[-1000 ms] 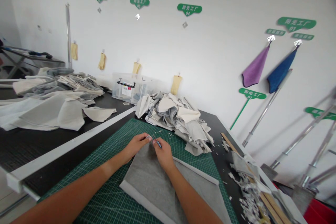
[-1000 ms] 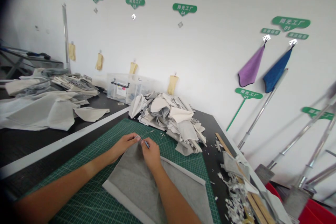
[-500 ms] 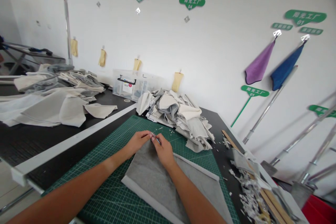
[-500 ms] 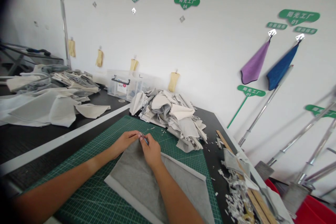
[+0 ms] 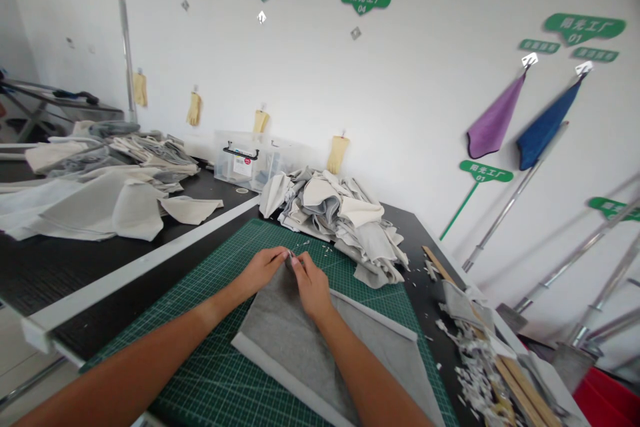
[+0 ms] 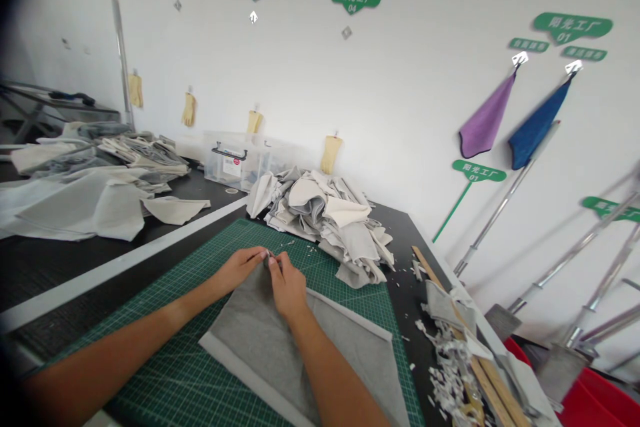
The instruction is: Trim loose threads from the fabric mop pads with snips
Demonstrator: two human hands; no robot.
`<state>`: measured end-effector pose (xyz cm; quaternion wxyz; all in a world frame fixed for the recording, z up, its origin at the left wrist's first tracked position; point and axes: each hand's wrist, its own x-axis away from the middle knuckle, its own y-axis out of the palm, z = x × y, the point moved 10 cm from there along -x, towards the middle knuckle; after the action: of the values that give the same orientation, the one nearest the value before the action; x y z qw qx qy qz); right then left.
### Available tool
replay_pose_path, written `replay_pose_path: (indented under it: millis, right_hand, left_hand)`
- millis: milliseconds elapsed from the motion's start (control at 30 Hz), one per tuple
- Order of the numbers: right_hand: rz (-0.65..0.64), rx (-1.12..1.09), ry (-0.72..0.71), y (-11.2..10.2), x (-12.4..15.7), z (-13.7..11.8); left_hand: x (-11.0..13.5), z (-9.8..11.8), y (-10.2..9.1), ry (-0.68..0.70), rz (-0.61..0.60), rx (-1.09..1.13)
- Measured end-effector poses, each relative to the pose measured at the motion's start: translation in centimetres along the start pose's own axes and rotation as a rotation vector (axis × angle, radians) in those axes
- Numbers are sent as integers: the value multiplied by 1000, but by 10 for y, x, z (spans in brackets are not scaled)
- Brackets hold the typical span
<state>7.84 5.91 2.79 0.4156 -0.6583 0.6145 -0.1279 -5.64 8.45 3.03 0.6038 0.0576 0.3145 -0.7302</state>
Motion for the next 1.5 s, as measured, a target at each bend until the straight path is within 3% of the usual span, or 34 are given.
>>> replay_pose_path:
  millis: [333,933,1500]
  right_hand:
    - [-20,116,-43,2,1,-5]
    - [-28,183,-21,4,-1,-2]
    - [-35,227,-78,6,1,-9]
  left_hand:
    - [1,-8,2,-8,-3,-167]
    - [0,-11,9,-18,-68,-31]
    - [4,-6,4,-86,-27,-15]
